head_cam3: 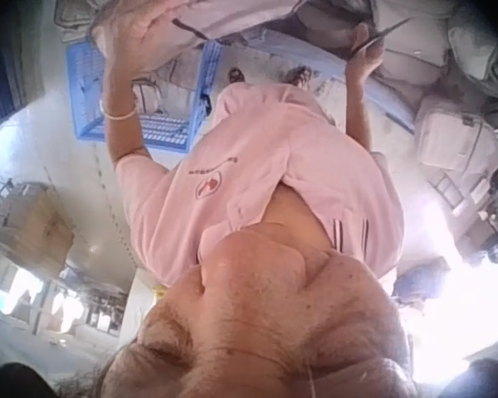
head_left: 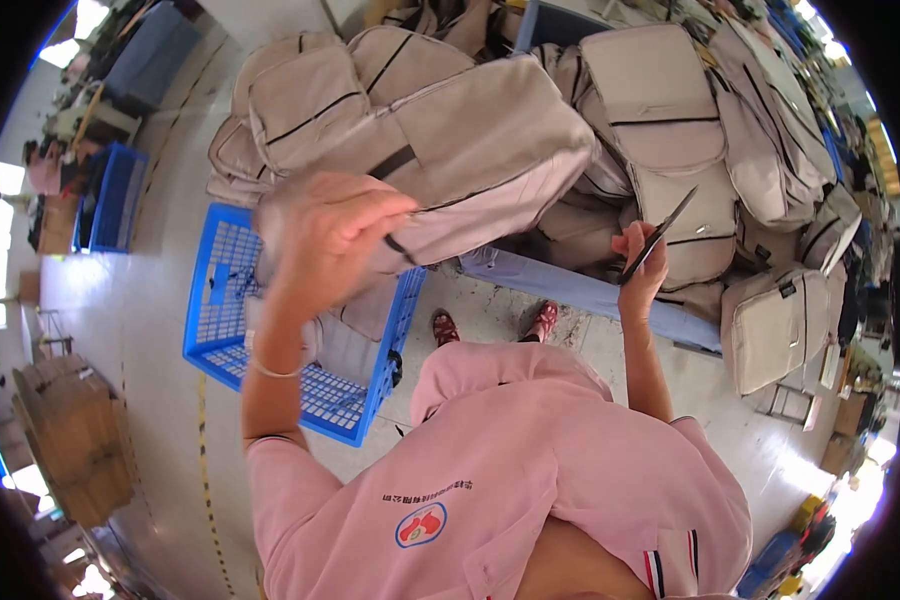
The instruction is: Trim excess material or threads from tan bags using scissors.
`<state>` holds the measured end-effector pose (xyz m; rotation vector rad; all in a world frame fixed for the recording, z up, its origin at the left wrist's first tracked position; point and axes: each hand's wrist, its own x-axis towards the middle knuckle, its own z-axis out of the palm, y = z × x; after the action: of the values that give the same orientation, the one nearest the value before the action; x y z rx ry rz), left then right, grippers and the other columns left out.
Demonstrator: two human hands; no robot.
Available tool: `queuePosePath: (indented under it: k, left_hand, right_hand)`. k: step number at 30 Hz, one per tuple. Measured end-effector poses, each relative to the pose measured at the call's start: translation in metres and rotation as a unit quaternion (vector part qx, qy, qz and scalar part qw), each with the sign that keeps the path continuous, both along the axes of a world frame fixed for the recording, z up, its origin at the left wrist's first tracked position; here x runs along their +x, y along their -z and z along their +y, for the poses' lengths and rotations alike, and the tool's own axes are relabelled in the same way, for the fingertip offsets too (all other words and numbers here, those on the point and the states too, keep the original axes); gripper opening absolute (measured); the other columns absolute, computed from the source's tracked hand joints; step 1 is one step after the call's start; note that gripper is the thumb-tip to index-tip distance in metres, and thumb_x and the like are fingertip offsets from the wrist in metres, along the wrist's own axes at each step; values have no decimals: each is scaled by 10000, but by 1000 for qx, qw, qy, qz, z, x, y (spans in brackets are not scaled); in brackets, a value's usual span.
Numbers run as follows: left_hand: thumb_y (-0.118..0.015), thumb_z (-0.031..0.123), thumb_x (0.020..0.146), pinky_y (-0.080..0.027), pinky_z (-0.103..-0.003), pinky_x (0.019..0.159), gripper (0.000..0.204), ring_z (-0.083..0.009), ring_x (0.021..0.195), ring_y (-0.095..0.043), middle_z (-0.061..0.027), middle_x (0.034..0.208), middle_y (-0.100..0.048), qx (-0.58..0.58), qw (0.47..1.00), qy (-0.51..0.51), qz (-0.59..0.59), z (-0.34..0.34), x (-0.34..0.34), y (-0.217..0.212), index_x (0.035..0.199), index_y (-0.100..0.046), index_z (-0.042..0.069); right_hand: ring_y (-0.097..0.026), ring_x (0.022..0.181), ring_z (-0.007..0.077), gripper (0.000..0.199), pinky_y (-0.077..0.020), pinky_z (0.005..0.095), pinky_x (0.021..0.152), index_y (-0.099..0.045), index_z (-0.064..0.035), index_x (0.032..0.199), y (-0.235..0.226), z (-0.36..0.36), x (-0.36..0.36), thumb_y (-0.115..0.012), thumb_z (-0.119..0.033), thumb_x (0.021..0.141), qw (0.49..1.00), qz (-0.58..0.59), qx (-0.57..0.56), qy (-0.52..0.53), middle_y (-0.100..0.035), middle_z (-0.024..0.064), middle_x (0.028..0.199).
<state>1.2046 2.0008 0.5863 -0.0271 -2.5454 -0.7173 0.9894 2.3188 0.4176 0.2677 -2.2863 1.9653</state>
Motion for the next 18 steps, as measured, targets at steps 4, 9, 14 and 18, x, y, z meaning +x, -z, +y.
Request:
queuePosePath:
  k: [4, 9, 14, 18]
  left_hand:
    - [-685, 105, 814, -453, -341, 795, 101, -244, 826, -630, -41, 858, -690, -104, 993, 46, -15, -12, -42, -38, 903, -706, 61]
    - [-658, 114, 857, -356, -378, 947, 68, -207, 910, -599, -18, 882, -677, -55, 985, 156, -53, -2, -137, 46, 898, -708, 91]
    - [-653, 121, 867, -315, -364, 993, 59, -179, 884, -580, -14, 834, -650, 31, 962, 228, -147, 35, -182, 152, 881, -698, 85]
    - [-651, 105, 866, -314, -375, 998, 52, -185, 869, -587, -22, 808, -647, 65, 959, 225, -161, 48, -193, 169, 865, -700, 88]
  right_hand:
    - [-590, 670, 87, 274, -475, 218, 597, -617, 10, 1104, -32, 9, 12, -639, -224, 961, 998, -27, -59, -17, -631, 38, 800]
    - [-542, 663, 88, 283, -440, 245, 568, -603, -10, 1127, -26, 22, 26, -675, -199, 929, 992, -92, -72, -55, -590, 2, 794]
    - [-579, 804, 323, 537, -483, 385, 663, -516, -4, 962, -14, 36, 23, -783, -430, 772, 907, 69, 370, -191, -517, 138, 920]
    - [-606, 883, 397, 570, -497, 476, 703, -529, 4, 984, 4, 52, 16, -761, -471, 772, 869, 46, 437, -227, -557, 166, 974]
